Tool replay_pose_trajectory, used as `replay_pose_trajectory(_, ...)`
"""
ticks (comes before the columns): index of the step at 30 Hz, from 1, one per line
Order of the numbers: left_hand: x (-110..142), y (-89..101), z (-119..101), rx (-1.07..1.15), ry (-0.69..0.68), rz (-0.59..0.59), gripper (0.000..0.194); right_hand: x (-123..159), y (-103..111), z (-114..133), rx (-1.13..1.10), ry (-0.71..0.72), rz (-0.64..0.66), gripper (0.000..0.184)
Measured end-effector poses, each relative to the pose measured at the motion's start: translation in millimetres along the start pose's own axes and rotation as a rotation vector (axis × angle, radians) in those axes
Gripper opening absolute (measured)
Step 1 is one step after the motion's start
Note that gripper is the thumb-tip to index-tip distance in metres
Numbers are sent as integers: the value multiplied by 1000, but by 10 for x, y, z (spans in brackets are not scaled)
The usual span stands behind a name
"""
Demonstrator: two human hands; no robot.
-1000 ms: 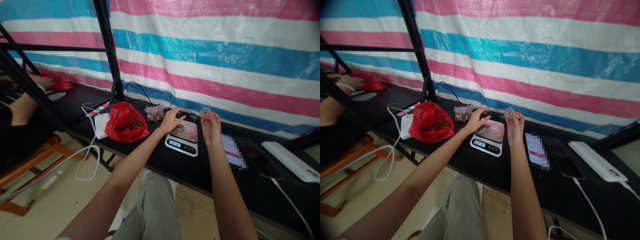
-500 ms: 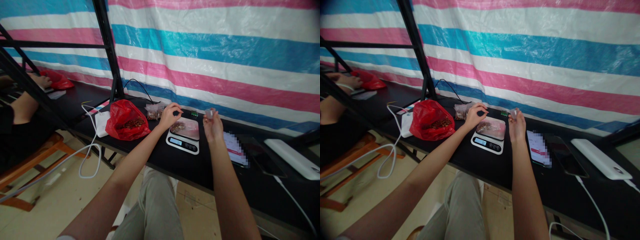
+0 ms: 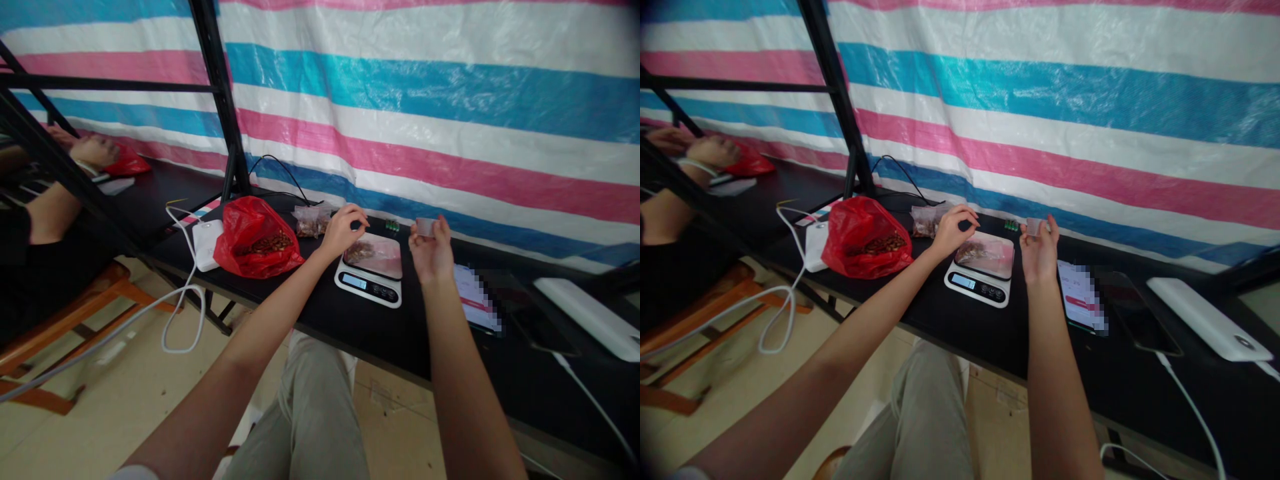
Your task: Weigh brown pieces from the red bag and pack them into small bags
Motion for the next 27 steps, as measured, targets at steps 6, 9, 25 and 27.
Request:
replay_pose_trajectory(6, 6, 14, -29, 4, -17, 9, 11, -5, 34, 8, 28, -28, 8, 30)
replay_pose_trajectory(9, -3, 0, -15, 7, -12, 5, 11, 11, -4, 15, 28, -68, -23, 29)
replay_pose_trajectory(25, 1346, 1734, -830, 2, 427, -424, 12, 631, -1196, -82, 751, 343, 463, 26)
replay_pose_trajectory(27, 1614, 1900, -736, 72, 597, -479, 20, 737, -1538, -235, 921, 439, 724, 25)
Point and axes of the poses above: each hand's wrist, its own x-axis away from the middle knuckle, its own y-axis out of the back of the hand, z = x × y, the point moved 1 cm from there along -x, towards the middle knuckle, and after that the axes turned 6 degrees about z, right-handed, at the moved point
